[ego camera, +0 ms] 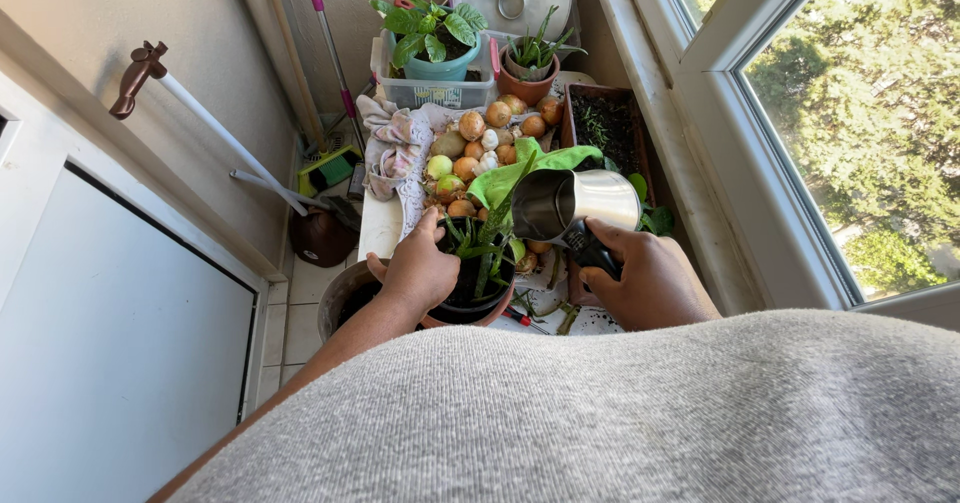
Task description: The person waters several potted plants using a metal pitcher and a screwdriver to probe the soil.
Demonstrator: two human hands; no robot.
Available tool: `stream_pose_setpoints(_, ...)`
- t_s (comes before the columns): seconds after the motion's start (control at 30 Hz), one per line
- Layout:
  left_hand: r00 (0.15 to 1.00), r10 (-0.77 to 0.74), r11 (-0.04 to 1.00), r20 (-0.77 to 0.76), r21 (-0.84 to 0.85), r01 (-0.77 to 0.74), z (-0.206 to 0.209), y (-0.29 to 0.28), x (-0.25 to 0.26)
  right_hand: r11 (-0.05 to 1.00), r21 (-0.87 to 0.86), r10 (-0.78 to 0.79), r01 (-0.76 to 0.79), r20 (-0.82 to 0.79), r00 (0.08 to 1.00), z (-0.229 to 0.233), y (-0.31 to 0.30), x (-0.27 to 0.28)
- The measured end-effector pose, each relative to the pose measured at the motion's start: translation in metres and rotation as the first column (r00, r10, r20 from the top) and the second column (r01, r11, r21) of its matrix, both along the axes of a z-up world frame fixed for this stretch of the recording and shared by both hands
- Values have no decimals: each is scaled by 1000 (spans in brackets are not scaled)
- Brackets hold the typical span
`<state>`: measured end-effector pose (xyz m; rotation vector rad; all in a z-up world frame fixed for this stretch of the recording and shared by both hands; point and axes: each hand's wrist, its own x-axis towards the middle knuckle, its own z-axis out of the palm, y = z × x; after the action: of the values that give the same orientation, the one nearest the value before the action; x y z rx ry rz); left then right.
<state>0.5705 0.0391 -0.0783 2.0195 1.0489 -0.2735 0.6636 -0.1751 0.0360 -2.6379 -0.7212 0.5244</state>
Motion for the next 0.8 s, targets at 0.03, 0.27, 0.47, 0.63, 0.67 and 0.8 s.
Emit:
stream_pose_setpoints(0.03,1000,3,1000,1,1,-3,0,0,0,1000,2,-9,9,-8,1000,-3,-1,1)
stream_pose_setpoints(0.27,997,12,995,81,95,-20,0,2,-3,986,74,-133,148,-170,976,-6,-12,3)
stream_pose_setpoints(0.47,888,-6,988,459,141,-66,40,-6,0,896,193,-254,399,-513,820,9,-23,12)
stream_pose_setpoints(0.63,852,-90,975,515,-131,182,77,-30,18,832,203,-296,516,-625,723,13,-37,2)
stream_pose_setpoints(0.67,867,-89,951,489,-218,221,82,-38,22,823,203,-302,530,-635,712,13,-39,-3)
stream_pose_setpoints(0.8,835,-356,935,420,158,319,97,-59,28,805,137,-381,578,-626,680,14,-49,-20)
